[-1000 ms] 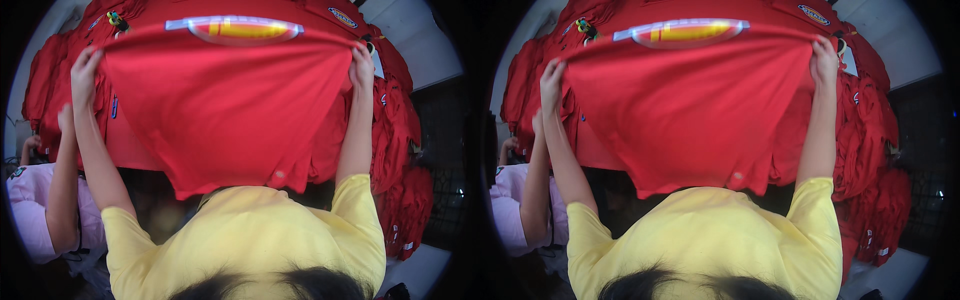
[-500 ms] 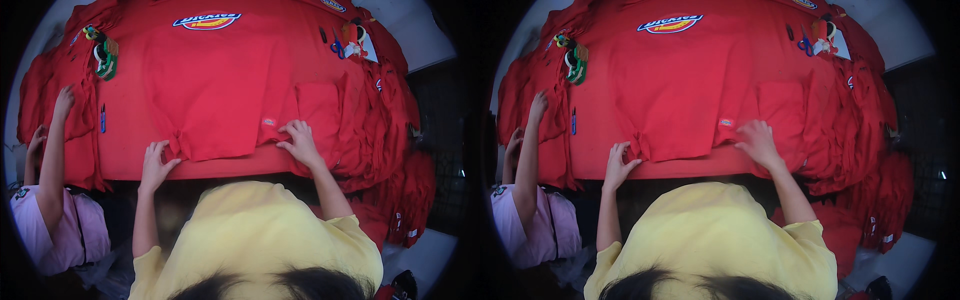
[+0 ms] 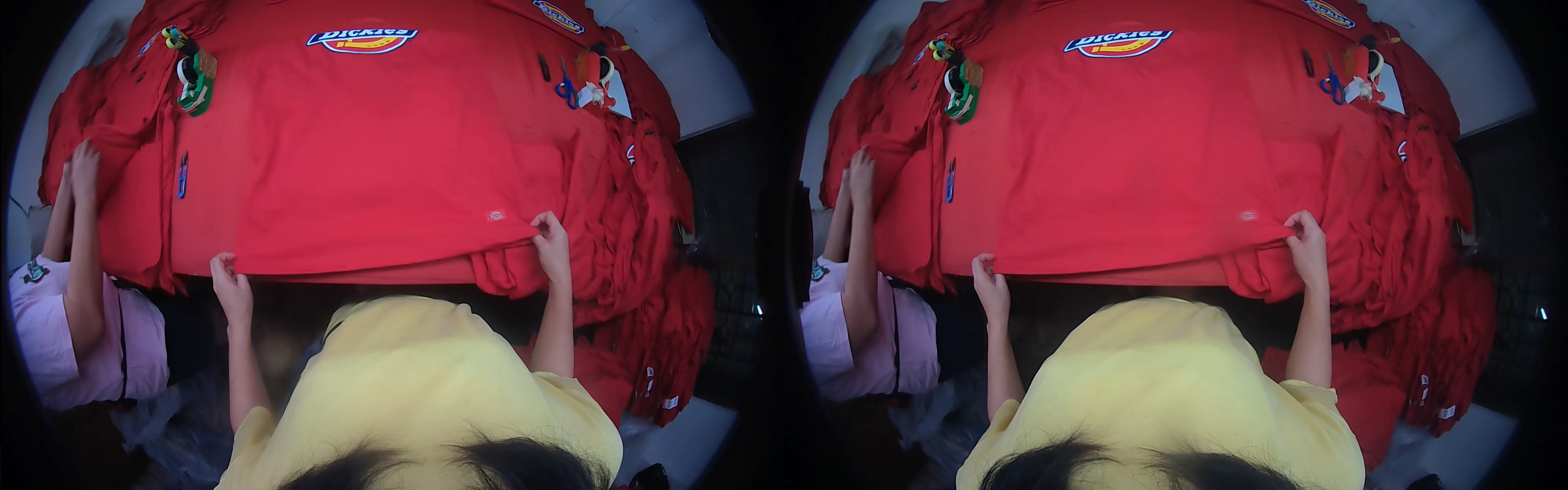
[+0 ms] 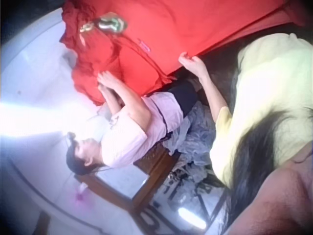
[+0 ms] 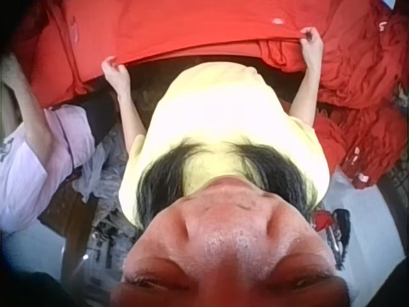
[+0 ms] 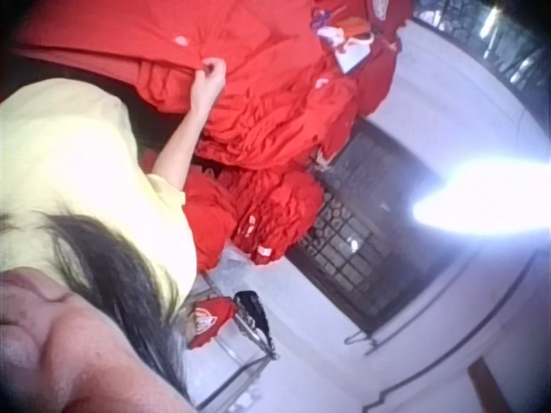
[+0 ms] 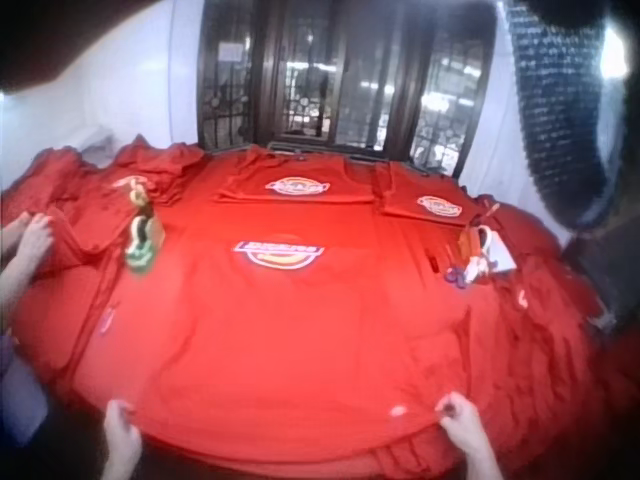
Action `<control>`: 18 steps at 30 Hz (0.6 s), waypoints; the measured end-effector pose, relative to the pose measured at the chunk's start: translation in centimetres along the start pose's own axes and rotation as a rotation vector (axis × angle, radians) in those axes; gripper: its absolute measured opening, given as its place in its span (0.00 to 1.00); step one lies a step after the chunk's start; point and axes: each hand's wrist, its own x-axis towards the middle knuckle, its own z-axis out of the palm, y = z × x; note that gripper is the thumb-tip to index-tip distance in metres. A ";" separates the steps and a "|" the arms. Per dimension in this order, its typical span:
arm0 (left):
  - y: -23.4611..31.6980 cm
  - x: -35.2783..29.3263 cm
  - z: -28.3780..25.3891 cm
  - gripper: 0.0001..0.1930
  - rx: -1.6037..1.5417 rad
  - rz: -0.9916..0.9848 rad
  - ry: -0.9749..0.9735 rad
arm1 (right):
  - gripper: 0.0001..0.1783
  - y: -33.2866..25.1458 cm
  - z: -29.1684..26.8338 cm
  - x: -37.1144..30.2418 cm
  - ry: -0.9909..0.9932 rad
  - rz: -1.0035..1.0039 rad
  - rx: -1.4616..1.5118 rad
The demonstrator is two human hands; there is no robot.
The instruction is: The person picks up red tank tops from a large pile on a table, spreads them out to check the logo and neckline, folds the side of one garment, and then moves away to place it in a different pile.
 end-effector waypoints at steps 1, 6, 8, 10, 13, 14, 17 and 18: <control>0.0 -0.3 0.0 0.18 -0.126 -0.063 -0.028 | 0.10 0.1 0.0 -0.1 -0.008 0.006 0.052; 1.3 0.0 -1.6 0.17 0.336 0.186 -0.012 | 0.21 -0.7 -2.4 0.4 0.080 -0.465 -0.599; 2.1 0.6 -3.2 0.23 -0.012 0.001 0.027 | 0.22 -1.1 -4.2 0.5 0.185 -0.147 -0.347; 3.2 -0.2 -5.0 0.25 0.112 0.037 -0.155 | 0.22 -1.5 -5.5 0.0 0.106 -0.208 -0.177; 4.9 0.8 -7.5 0.23 -0.017 0.117 -0.336 | 0.19 -2.2 -6.7 -0.4 -0.016 -0.254 0.046; 5.5 1.2 -8.5 0.23 -0.101 0.002 -0.416 | 0.18 -2.4 -6.9 -0.6 -0.125 -0.198 0.153; 7.2 2.4 -10.9 0.23 -0.205 -0.278 -0.448 | 0.15 -3.6 -8.0 -0.8 -0.359 -0.120 0.237; 7.8 2.9 -11.8 0.22 -0.209 -0.271 -0.537 | 0.15 -4.2 -8.9 -0.8 -0.406 -0.109 0.229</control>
